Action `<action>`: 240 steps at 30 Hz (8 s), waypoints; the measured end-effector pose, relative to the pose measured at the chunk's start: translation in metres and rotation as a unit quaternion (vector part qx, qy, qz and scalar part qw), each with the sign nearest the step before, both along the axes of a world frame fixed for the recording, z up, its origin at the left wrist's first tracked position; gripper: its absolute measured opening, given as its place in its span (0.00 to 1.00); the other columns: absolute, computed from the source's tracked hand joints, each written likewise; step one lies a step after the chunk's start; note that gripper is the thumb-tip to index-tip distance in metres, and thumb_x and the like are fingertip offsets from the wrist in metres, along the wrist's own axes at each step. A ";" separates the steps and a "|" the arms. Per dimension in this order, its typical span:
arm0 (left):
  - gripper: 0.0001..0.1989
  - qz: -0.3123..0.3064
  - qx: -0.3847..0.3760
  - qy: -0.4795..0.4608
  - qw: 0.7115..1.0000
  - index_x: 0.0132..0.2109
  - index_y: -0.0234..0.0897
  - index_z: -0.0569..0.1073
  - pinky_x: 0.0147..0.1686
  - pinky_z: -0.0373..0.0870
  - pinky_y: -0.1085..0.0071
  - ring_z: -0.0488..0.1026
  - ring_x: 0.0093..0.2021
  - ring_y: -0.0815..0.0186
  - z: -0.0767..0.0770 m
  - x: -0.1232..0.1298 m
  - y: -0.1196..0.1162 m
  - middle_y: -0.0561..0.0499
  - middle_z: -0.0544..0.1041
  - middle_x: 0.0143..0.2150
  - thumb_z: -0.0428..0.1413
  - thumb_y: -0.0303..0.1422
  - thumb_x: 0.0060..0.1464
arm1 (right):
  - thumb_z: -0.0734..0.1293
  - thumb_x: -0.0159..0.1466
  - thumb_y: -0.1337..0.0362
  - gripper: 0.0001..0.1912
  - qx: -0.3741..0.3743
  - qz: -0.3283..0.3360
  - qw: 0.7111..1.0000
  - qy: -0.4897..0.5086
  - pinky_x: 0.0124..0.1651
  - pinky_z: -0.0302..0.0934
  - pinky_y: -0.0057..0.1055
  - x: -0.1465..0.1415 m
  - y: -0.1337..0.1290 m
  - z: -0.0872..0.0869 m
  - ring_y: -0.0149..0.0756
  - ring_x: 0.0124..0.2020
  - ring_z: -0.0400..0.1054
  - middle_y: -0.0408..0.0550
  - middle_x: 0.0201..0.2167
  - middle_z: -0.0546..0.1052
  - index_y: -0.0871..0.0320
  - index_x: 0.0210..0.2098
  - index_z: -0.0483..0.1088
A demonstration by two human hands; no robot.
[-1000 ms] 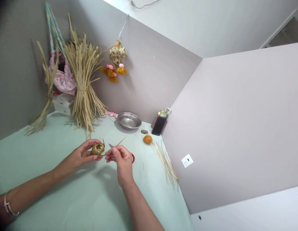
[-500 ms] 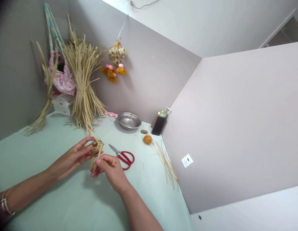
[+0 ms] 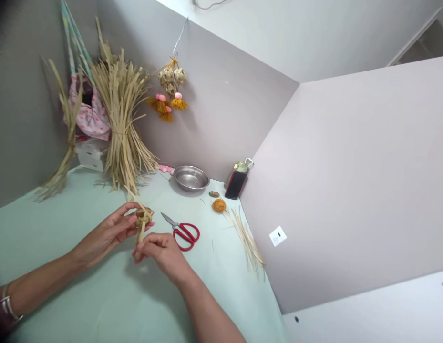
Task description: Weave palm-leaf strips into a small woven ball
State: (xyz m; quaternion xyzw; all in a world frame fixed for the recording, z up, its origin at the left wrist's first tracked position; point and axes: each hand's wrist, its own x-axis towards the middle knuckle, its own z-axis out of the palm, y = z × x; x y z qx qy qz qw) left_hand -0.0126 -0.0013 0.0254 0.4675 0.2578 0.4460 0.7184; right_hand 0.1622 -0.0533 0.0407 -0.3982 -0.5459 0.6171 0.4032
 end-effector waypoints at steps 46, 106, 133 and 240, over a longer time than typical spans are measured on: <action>0.15 -0.010 0.100 0.048 0.994 0.47 0.44 0.66 0.47 0.70 0.62 0.73 0.48 0.57 -0.005 0.005 -0.002 0.47 0.73 0.52 0.61 0.35 0.55 | 0.70 0.59 0.50 0.17 -0.015 -0.039 0.999 0.029 0.22 0.51 0.24 -0.001 0.005 -0.007 0.26 0.16 0.61 0.39 0.16 0.73 0.58 0.30 0.71; 0.12 0.013 0.189 0.226 0.956 0.47 0.45 0.67 0.50 0.71 0.61 0.75 0.44 0.61 -0.019 0.014 -0.017 0.52 0.76 0.44 0.57 0.33 0.56 | 0.73 0.54 0.58 0.11 0.039 -0.182 0.981 -0.053 0.26 0.50 0.25 0.018 0.023 -0.008 0.26 0.21 0.56 0.38 0.20 0.68 0.60 0.28 0.72; 0.17 -0.186 -0.005 0.058 0.981 0.45 0.42 0.69 0.45 0.72 0.55 0.78 0.36 0.59 0.003 0.011 -0.018 0.47 0.77 0.42 0.63 0.41 0.50 | 0.79 0.46 0.61 0.18 -0.091 -0.263 0.936 0.216 0.28 0.63 0.21 0.044 0.037 -0.016 0.25 0.23 0.68 0.39 0.23 0.75 0.58 0.29 0.69; 0.15 -0.111 -0.134 -0.058 0.983 0.48 0.37 0.78 0.44 0.76 0.67 0.76 0.39 0.63 -0.008 0.007 -0.004 0.45 0.80 0.41 0.53 0.41 0.64 | 0.74 0.59 0.59 0.39 0.348 -0.177 0.893 -0.225 0.54 0.66 0.43 0.006 0.011 -0.028 0.45 0.54 0.68 0.55 0.55 0.72 0.49 0.66 0.55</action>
